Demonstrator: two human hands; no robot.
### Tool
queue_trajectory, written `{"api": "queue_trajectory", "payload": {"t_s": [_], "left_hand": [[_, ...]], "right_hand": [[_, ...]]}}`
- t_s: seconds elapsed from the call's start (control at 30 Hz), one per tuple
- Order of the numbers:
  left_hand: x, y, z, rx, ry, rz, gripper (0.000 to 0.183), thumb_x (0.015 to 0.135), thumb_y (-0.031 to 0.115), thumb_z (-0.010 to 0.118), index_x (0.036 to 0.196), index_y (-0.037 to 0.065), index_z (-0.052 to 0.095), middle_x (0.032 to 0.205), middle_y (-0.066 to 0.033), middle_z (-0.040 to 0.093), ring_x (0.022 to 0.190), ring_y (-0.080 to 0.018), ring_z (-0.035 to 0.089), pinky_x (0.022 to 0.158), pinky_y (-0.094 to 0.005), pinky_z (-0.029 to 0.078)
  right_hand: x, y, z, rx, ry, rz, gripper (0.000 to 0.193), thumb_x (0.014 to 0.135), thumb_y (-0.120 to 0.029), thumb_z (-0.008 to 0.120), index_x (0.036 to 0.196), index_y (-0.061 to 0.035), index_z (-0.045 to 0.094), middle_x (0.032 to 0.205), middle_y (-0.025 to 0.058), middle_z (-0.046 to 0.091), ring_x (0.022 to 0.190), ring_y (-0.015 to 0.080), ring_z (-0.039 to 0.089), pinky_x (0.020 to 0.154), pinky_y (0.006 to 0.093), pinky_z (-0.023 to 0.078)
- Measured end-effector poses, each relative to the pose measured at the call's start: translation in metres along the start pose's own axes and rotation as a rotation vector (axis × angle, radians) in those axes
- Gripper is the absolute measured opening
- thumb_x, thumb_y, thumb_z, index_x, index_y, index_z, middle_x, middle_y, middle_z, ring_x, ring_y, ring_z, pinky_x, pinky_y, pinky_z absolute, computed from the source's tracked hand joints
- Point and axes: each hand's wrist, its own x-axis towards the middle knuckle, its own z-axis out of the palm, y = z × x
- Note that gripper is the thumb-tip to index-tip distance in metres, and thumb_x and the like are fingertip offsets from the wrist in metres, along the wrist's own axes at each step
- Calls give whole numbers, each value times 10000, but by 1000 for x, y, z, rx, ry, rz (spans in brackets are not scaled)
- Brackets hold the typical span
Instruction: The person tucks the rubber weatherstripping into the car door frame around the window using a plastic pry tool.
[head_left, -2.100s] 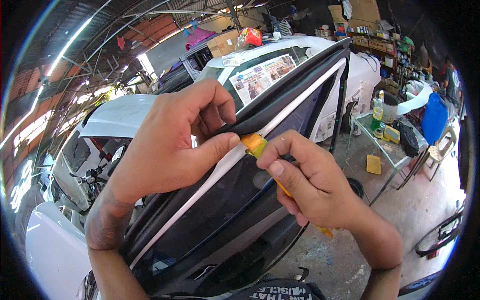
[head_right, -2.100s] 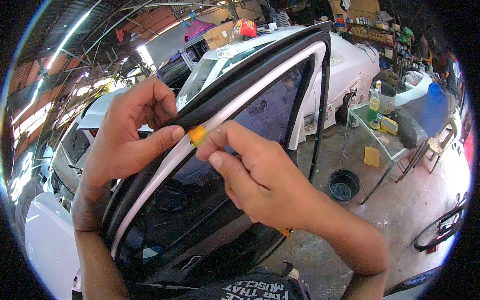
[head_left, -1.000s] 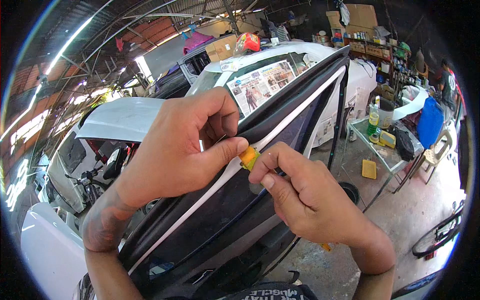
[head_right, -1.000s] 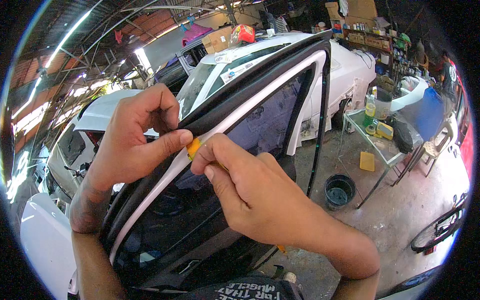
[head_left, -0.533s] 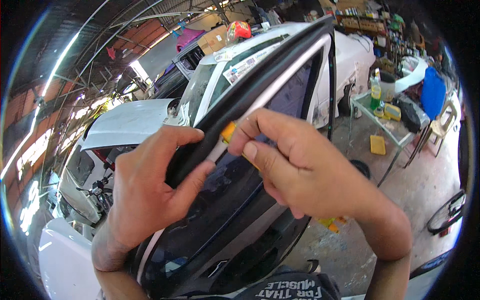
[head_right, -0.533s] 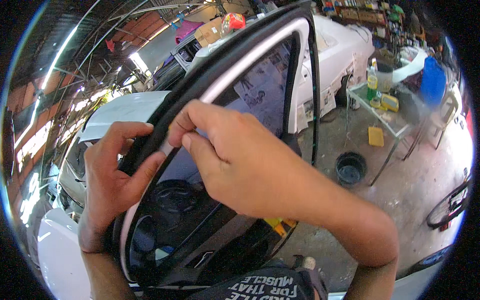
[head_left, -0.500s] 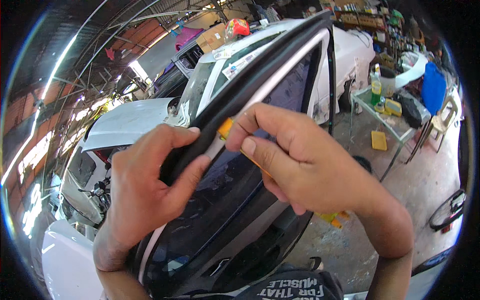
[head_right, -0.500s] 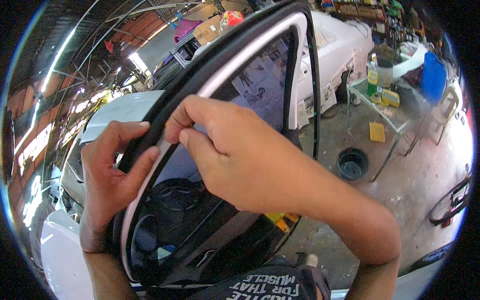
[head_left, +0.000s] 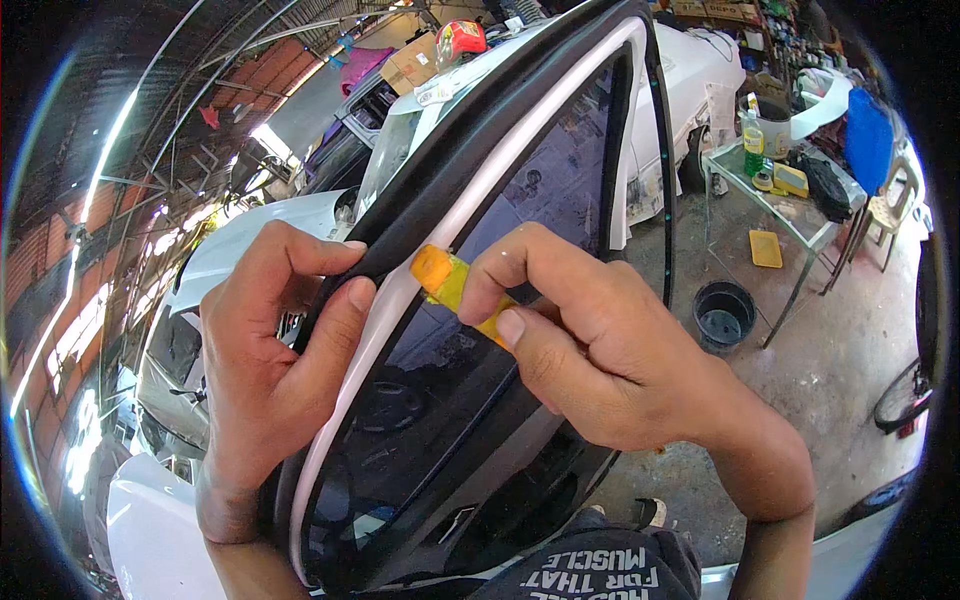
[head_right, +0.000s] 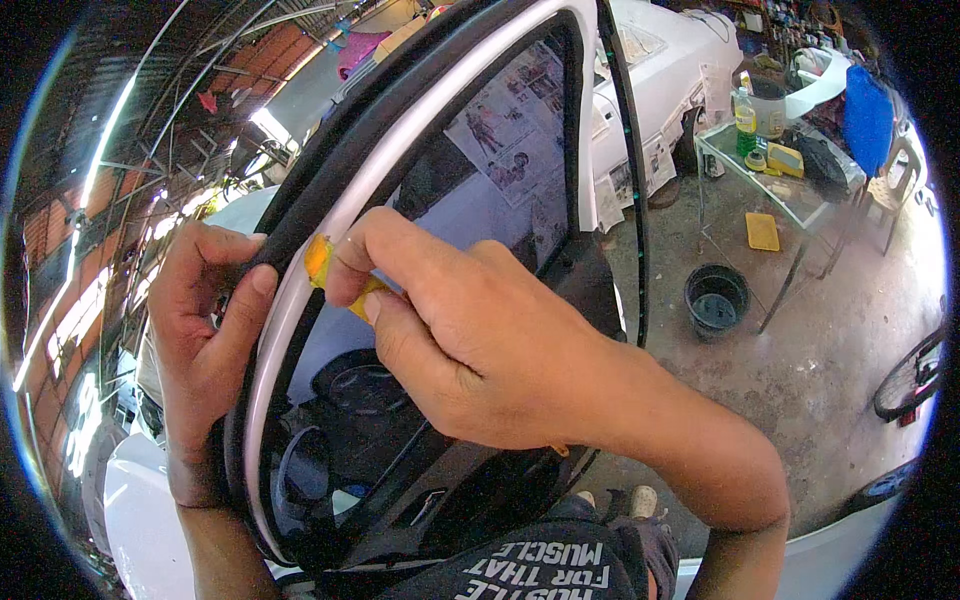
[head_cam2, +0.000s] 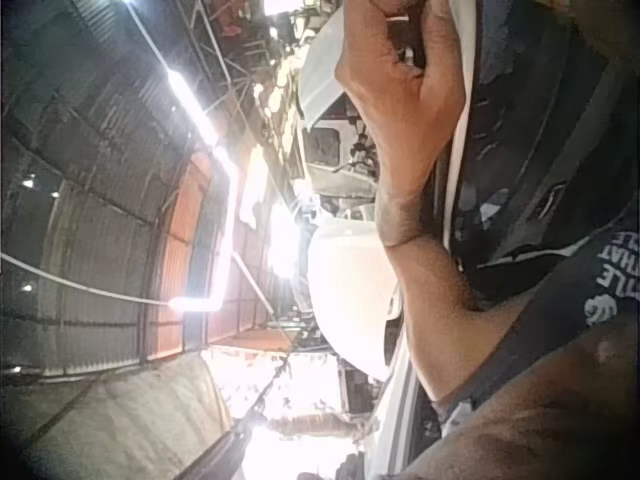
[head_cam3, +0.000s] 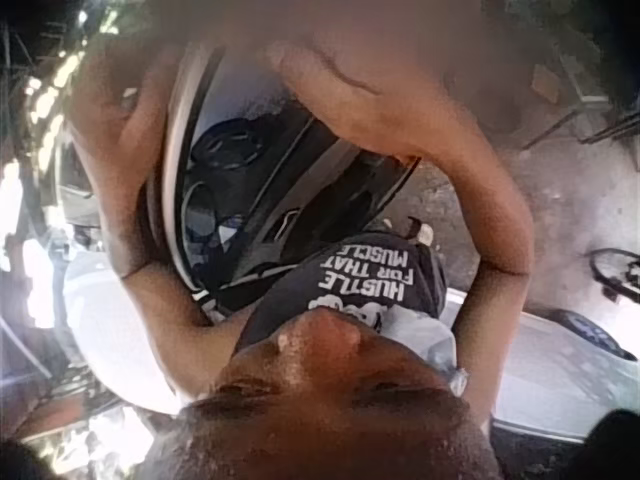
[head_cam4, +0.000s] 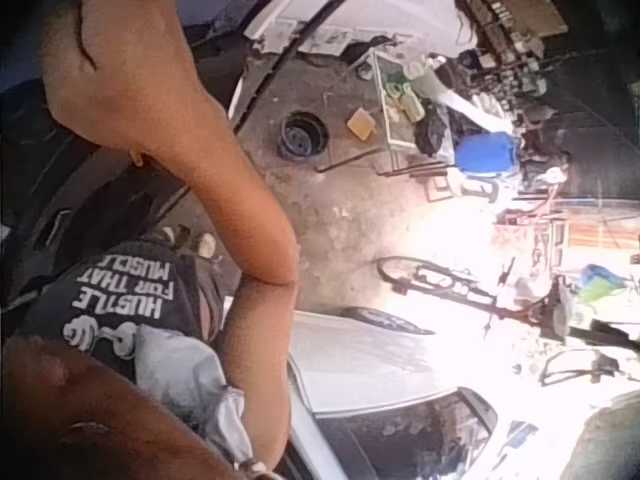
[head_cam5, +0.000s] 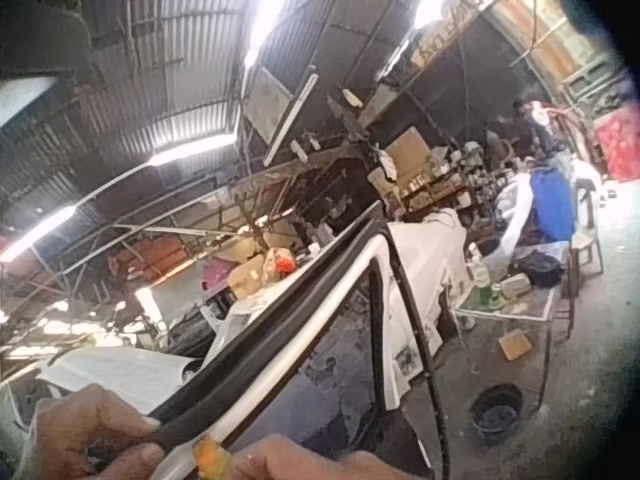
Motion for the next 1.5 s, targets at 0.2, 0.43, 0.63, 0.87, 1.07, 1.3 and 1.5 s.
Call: {"api": "queue_trajectory", "payload": {"t_s": [0.2,0.43,0.63,0.87,1.07,1.3,1.5], "left_hand": [[3,-4,3,-36,-15,7,116,860,16,679,951,-20,617,786,-63,633,660,-79,574,619,-234,440],[4,-12,2,-105,-24,38,112,850,11,679,941,-16,620,769,-63,624,634,-87,565,596,-235,433],[4,-10,3,-108,-31,45,115,846,11,685,941,-14,624,748,-76,619,628,-103,579,590,-250,456],[3,-5,-2,-70,-118,-47,139,892,51,658,1001,-13,600,878,-36,610,824,-95,606,776,-244,478],[3,-5,-3,-137,-122,-110,150,889,60,671,1004,-6,603,911,-34,604,866,-91,599,810,-248,472],[3,-10,-6,-130,-140,-97,169,884,81,691,1004,-4,607,926,-34,597,886,-92,595,825,-248,465],[3,-12,-5,-176,-174,-158,202,878,110,709,1012,-6,611,920,-33,597,906,-85,586,815,-248,465]], "right_hand": [[4,8,1,98,-1,26,128,992,-69,453,1099,-20,504,642,-45,468,499,21,434,462,205,328],[5,7,4,89,-34,28,120,1017,-112,477,1090,-18,492,684,-34,458,491,21,429,449,201,328],[8,7,3,59,-52,77,113,1014,-108,478,1085,-21,486,684,-33,453,503,32,438,459,201,336],[19,-3,9,-140,-14,25,109,1005,-106,490,1070,-17,495,668,-16,488,517,50,480,481,216,373],[-10,6,10,-170,-22,-82,86,988,-68,504,1063,-26,505,671,-15,546,521,46,507,481,219,387],[-5,6,17,-152,23,-91,80,990,-73,512,1057,-29,503,615,-15,516,505,47,507,475,219,381],[3,5,16,-136,14,-54,86,998,-90,502,1061,-32,511,623,-20,493,506,46,490,471,220,366]]}}
